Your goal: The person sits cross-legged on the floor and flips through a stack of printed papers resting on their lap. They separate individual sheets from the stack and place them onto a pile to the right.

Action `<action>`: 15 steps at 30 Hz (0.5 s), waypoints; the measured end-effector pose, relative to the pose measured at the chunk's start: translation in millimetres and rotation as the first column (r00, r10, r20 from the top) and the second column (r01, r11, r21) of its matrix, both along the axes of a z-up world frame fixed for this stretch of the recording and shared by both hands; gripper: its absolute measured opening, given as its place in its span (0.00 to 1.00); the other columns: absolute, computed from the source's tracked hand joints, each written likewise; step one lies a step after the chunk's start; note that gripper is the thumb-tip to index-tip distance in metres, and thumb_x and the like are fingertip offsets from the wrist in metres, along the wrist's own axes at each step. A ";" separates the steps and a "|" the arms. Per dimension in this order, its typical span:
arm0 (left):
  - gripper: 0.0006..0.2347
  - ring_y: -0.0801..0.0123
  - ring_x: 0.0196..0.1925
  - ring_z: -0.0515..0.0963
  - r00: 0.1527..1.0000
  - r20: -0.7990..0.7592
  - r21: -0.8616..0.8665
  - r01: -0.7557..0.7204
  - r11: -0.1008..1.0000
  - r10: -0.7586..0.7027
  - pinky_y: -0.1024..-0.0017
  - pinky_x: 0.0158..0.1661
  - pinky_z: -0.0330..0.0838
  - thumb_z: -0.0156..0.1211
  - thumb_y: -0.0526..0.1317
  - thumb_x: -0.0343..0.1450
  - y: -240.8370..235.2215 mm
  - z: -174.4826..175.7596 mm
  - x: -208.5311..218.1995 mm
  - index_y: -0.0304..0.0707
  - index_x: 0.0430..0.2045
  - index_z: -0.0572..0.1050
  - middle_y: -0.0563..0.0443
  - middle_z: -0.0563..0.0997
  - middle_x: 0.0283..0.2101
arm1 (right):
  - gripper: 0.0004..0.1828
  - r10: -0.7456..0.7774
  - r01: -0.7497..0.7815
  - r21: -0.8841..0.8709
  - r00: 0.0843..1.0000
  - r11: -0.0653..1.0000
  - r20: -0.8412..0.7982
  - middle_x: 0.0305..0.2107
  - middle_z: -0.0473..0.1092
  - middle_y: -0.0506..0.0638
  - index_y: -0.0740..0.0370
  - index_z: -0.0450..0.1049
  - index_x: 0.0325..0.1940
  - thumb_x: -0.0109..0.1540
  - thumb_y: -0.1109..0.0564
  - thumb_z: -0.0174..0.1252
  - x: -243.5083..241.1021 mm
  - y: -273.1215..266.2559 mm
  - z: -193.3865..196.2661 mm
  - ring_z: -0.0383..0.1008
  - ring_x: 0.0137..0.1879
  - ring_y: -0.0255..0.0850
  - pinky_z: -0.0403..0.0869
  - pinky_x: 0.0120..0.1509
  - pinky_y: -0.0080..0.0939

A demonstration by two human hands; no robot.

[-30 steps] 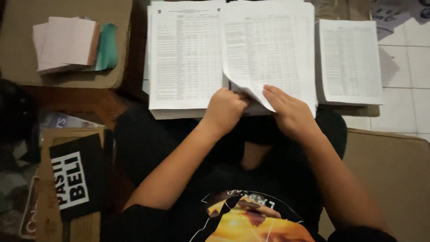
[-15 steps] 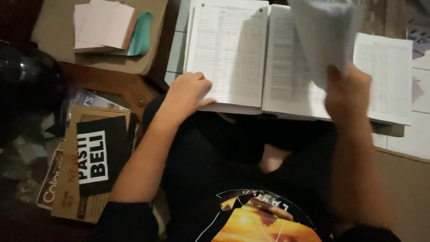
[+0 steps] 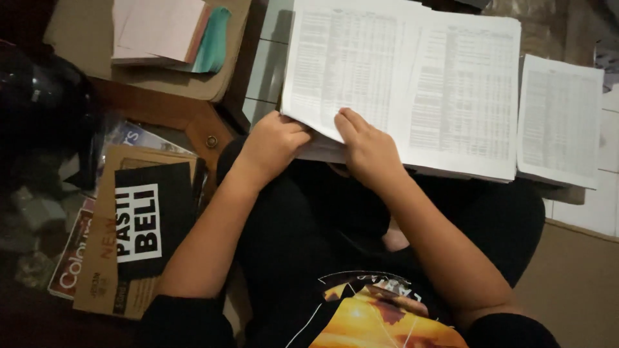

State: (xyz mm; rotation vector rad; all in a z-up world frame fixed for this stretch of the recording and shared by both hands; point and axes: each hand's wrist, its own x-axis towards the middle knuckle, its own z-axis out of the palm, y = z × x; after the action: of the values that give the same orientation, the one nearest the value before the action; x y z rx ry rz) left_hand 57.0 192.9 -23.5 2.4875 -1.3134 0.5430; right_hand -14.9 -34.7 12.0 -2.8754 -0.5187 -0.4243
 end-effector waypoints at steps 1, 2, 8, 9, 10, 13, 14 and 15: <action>0.04 0.70 0.33 0.76 0.992 0.128 -0.081 0.031 0.996 -0.021 0.71 0.38 0.68 0.64 0.40 0.70 0.4 0.1 2.2 0.55 0.23 0.78 0.65 0.76 0.25 | 0.22 0.034 -0.035 0.019 0.998 0.999 0.047 0.58 0.70 0.60 0.61 0.68 0.61 0.62 0.56 0.53 -1.1 0.0 -2.0 0.79 0.53 0.56 0.80 0.49 0.50; 0.04 0.70 0.33 0.76 0.991 0.129 -0.083 0.038 0.996 -0.027 0.71 0.38 0.68 0.64 0.40 0.70 -0.7 1.2 3.9 0.55 0.23 0.78 0.65 0.76 0.25 | 0.22 0.028 -0.029 0.017 0.998 0.999 0.047 0.58 0.70 0.60 0.61 0.68 0.61 0.62 0.56 0.53 0.1 2.6 -7.7 0.79 0.53 0.56 0.80 0.49 0.50; 0.14 0.61 0.52 0.75 0.981 0.183 -0.289 -0.002 0.957 0.058 0.61 0.52 0.65 0.71 0.40 0.65 -43.5 46.3 -12.9 0.48 0.44 0.81 0.57 0.81 0.46 | 0.12 -0.237 0.294 0.290 0.947 0.911 -0.215 0.36 0.76 0.55 0.43 0.69 0.56 0.70 0.53 0.47 18.8 -21.4 -14.2 0.79 0.42 0.60 0.76 0.47 0.59; 0.13 0.60 0.51 0.76 0.985 0.139 -0.371 -0.042 0.928 0.100 0.61 0.50 0.66 0.69 0.37 0.67 -60.7 47.5 -17.6 0.46 0.45 0.80 0.54 0.80 0.46 | 0.13 -0.235 0.305 0.499 0.951 0.811 -0.200 0.32 0.73 0.63 0.56 0.71 0.54 0.66 0.58 0.48 29.1 -39.3 -22.5 0.77 0.42 0.66 0.72 0.45 0.62; 0.13 0.58 0.50 0.77 0.986 0.090 -0.448 -0.083 0.890 0.137 0.62 0.48 0.67 0.67 0.34 0.68 -77.6 48.4 -22.6 0.43 0.47 0.79 0.52 0.79 0.46 | 0.15 -0.237 0.296 0.682 0.954 0.668 -0.182 0.29 0.70 0.71 0.69 0.72 0.51 0.62 0.63 0.49 39.1 -57.3 -31.0 0.74 0.42 0.71 0.67 0.44 0.65; 0.04 0.53 0.39 0.76 0.987 -0.023 -0.475 0.129 0.871 -0.159 0.60 0.41 0.68 0.63 0.36 0.67 -136.4 27.2 -28.2 0.41 0.33 0.78 0.49 0.77 0.35 | 0.15 -0.430 0.279 0.882 0.897 0.379 -0.099 0.29 0.71 0.51 0.64 0.78 0.48 0.69 0.50 0.53 24.7 -106.1 8.0 0.71 0.37 0.42 0.69 0.43 0.44; 0.04 0.53 0.39 0.76 0.987 -0.022 -0.475 0.132 0.870 -0.162 0.60 0.41 0.68 0.63 0.36 0.67 -154.7 13.7 -30.6 0.41 0.33 0.78 0.49 0.77 0.35 | 0.15 -0.433 0.280 0.882 0.896 0.379 -0.098 0.29 0.71 0.51 0.64 0.78 0.48 0.69 0.50 0.53 12.7 -118.5 24.4 0.71 0.37 0.42 0.69 0.43 0.44; 0.03 0.56 0.36 0.77 0.985 -0.005 -0.478 0.151 0.865 -0.174 0.62 0.37 0.70 0.64 0.38 0.67 -174.0 -0.1 -33.9 0.43 0.31 0.78 0.51 0.77 0.33 | 0.11 -0.527 0.236 0.910 0.849 0.342 -0.022 0.29 0.71 0.49 0.61 0.75 0.48 0.72 0.51 0.57 -0.1 -131.8 40.8 0.69 0.36 0.38 0.67 0.42 0.39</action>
State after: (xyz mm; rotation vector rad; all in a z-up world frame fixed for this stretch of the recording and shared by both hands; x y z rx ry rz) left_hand 23.1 18.8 -23.6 1.9560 -1.1836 0.6679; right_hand -14.9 -166.5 52.8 -1.8058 0.3576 -0.8720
